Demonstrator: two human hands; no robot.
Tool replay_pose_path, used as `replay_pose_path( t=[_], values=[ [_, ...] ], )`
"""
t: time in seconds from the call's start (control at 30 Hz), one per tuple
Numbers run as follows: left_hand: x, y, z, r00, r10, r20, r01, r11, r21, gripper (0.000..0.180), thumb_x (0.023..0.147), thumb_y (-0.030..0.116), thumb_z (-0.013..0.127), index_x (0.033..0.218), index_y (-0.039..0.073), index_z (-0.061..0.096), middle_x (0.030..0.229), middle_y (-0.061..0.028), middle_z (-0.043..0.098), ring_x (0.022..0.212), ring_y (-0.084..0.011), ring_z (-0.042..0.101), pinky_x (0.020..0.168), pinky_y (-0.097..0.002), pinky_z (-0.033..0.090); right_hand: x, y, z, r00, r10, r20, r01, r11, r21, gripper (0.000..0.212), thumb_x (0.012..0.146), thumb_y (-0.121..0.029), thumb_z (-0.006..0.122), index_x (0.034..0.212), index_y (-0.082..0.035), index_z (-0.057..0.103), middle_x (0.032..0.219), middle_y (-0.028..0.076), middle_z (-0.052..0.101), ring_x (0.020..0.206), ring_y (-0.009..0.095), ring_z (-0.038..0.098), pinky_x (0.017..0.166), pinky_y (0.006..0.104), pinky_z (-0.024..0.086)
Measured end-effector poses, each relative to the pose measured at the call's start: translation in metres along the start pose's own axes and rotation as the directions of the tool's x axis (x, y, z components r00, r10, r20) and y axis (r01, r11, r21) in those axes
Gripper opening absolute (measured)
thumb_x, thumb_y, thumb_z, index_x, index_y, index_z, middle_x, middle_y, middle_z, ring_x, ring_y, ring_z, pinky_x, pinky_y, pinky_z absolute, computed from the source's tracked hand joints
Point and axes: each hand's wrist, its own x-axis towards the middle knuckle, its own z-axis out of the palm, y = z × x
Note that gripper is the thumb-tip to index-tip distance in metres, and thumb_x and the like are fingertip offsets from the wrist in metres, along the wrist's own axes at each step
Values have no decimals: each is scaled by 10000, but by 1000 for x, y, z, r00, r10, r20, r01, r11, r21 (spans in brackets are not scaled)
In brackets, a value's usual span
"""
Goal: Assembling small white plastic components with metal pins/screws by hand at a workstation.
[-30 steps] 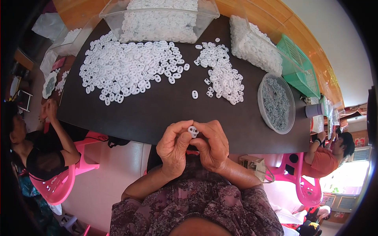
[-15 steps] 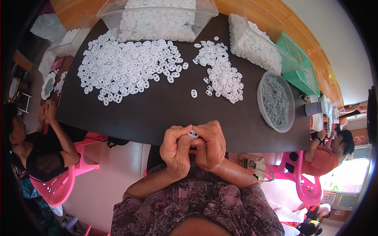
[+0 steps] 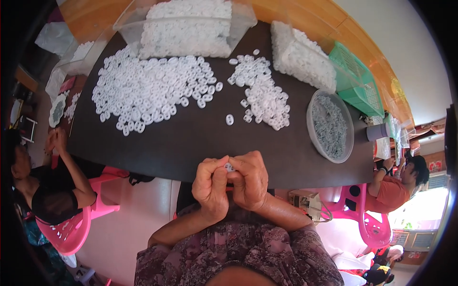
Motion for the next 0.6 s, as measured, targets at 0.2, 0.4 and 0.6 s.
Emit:
replay_pose_path(
  t=[0.2, 0.4, 0.6],
  values=[
    [31, 17, -4, 959, -221, 175, 211, 975, 74, 217, 945, 50, 518, 1141, -13, 588, 873, -73, 602, 745, -130, 582, 680, -244, 463, 24, 24, -34, 990, 138, 30, -136, 989, -60, 194, 696, 40, 693, 870, -11, 625, 773, 93, 620, 655, 257, 577, 593, 342, 454],
    [80, 9, -10, 915, 80, 396, -319, 744, 587, 173, 778, -19, 640, 946, 21, 646, 815, -96, 626, 732, -261, 584, 653, -340, 458, 122, 106, -108, 932, 208, -295, -283, 929, -238, 134, 811, -35, 646, 938, 3, 635, 737, 118, 616, 688, 195, 601, 644, 296, 473],
    [100, -11, 7, 839, 181, 514, -511, 589, 626, 183, 713, -7, 663, 876, 74, 656, 821, -37, 618, 755, -231, 551, 711, -353, 408, 193, 190, -159, 975, 131, -182, -222, 689, -690, 190, 731, -58, 668, 921, -47, 671, 792, 154, 646, 711, 322, 593, 720, 382, 460]
  ],
)
